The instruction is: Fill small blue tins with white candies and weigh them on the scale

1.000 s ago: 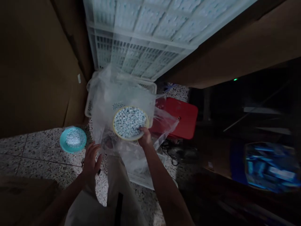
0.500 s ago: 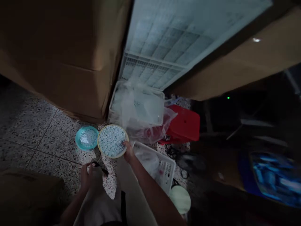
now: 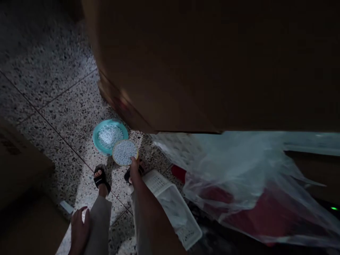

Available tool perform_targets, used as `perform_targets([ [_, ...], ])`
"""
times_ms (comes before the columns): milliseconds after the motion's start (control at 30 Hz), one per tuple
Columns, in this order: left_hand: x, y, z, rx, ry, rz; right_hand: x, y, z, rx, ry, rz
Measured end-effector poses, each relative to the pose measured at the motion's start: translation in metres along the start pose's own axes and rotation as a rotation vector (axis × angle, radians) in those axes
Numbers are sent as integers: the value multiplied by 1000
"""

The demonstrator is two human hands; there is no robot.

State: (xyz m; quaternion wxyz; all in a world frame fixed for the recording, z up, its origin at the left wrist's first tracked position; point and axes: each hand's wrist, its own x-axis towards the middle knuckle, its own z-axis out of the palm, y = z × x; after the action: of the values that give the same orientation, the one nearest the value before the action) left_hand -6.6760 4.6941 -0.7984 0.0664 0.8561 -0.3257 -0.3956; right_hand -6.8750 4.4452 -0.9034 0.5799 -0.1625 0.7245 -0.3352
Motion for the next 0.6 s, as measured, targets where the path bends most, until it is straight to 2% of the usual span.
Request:
perform_targets([
  [100,1,-18,14,-39,-34,-101,40,31,19,-222,278,-87],
  [167,4,-24,21,-60,-41,-161,60,43,32,-318,331,-71],
  [267,7,-26,26,-95,-55,-185,77,49,53,-461,377,-78],
  [400,10,-24,22,-131,-94,-241,79,43,79,-685,446,-147],
  [500,10,-25,16,-148,-110,-266,75,39,91,-773,426,-285],
  [600,12,-28,13,-159,-124,-285,70,42,92,-860,356,-443],
])
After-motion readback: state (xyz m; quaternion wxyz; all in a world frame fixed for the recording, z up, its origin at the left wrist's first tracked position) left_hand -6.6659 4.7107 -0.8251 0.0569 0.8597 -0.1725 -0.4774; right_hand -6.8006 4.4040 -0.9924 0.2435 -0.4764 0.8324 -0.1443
